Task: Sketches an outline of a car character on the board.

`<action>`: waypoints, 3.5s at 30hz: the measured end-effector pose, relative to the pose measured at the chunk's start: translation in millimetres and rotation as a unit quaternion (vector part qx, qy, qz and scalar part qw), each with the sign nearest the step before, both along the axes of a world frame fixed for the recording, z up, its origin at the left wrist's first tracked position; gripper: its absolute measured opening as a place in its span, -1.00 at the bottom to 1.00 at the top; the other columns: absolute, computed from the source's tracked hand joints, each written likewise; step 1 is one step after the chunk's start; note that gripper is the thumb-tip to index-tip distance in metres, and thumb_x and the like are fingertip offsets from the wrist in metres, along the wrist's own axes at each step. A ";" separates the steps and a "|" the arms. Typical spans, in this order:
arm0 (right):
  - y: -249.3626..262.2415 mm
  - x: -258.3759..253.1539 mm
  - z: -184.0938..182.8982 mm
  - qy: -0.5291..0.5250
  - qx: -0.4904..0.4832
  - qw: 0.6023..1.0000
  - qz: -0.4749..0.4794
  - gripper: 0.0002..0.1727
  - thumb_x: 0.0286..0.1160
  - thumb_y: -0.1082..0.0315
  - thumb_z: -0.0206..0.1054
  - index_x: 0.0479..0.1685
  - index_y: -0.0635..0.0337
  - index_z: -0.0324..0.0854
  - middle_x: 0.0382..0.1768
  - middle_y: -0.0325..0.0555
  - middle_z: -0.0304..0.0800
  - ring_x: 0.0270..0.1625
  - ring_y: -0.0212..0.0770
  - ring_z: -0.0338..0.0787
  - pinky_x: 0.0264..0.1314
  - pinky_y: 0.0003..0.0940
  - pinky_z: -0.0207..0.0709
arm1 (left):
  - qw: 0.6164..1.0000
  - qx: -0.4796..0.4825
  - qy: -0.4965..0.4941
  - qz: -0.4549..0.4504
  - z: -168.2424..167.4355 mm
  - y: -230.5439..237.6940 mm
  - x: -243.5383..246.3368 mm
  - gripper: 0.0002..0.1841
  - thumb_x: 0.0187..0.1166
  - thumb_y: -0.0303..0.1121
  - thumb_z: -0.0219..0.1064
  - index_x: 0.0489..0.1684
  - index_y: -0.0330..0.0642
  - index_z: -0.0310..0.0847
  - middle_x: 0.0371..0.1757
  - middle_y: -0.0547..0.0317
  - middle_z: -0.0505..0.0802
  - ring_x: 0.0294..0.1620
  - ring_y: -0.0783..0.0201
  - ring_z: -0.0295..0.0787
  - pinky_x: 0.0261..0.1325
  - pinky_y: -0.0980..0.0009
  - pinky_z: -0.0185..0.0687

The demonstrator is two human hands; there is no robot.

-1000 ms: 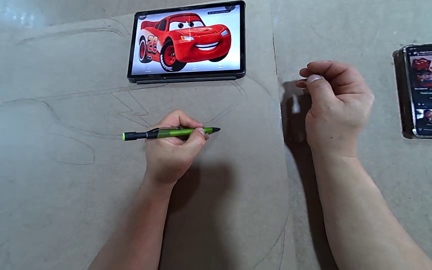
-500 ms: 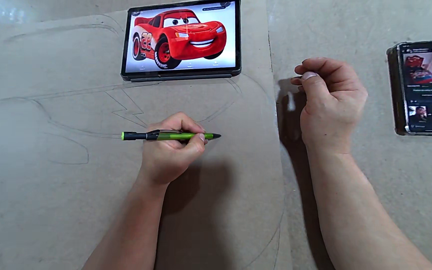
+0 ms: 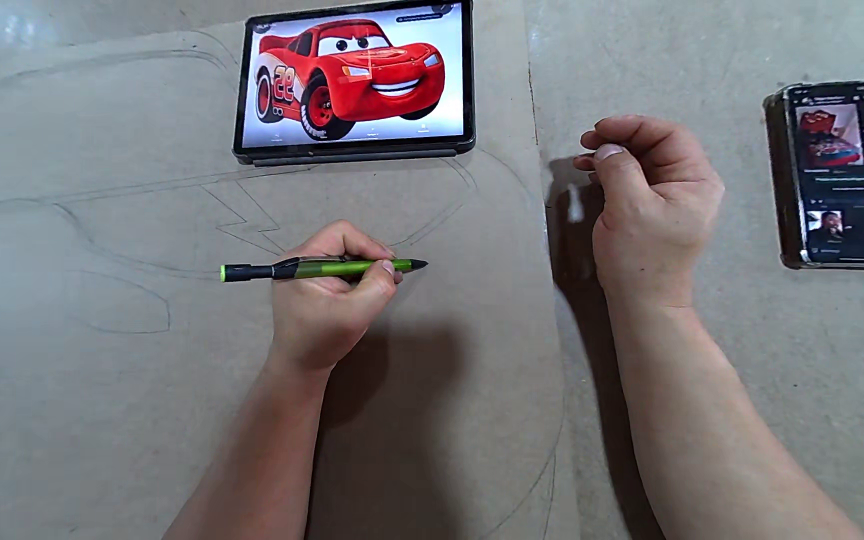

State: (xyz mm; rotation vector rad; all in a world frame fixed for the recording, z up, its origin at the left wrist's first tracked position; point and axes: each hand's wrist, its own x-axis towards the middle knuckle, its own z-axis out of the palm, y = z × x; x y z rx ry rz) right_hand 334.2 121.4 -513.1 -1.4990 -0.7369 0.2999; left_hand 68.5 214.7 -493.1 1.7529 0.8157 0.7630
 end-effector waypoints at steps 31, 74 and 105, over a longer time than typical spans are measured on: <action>-0.2 0.6 0.3 0.000 -0.004 1.000 -0.003 -0.79 0.66 0.48 0.20 0.09 0.24 0.71 -0.04 -0.13 0.89 0.00 -0.24 0.89 0.10 -0.32 0.81 | 0.999 0.000 -0.014 0.043 -0.4 0.3 1.7 -0.93 0.43 -0.51 0.33 -0.26 -0.13 0.66 -0.28 0.16 0.91 -0.44 0.29 0.85 -0.43 0.43 0.82; -2.4 8.8 1.6 0.019 0.004 0.998 -0.060 -0.74 0.69 0.42 0.21 0.24 0.28 0.61 -0.11 -0.18 0.85 -0.19 -0.27 0.91 -0.12 -0.31 0.90 | 0.901 -0.158 0.034 -0.402 12.3 119.1 28.4 -0.77 0.52 -0.25 0.50 -0.04 -0.19 0.77 -0.16 0.04 0.89 -0.32 0.24 0.86 -0.28 0.35 0.86; 1.5 9.4 -0.7 0.018 0.011 0.997 -0.079 -0.80 0.70 0.41 0.22 0.12 0.26 0.67 -0.16 -0.22 0.86 -0.23 -0.31 0.91 -0.14 -0.36 0.90 | 0.878 -0.065 0.031 -0.474 5.0 129.4 82.4 -0.91 0.42 -0.39 0.46 -0.25 -0.17 0.72 -0.32 0.13 0.89 -0.46 0.34 0.81 -0.49 0.50 0.74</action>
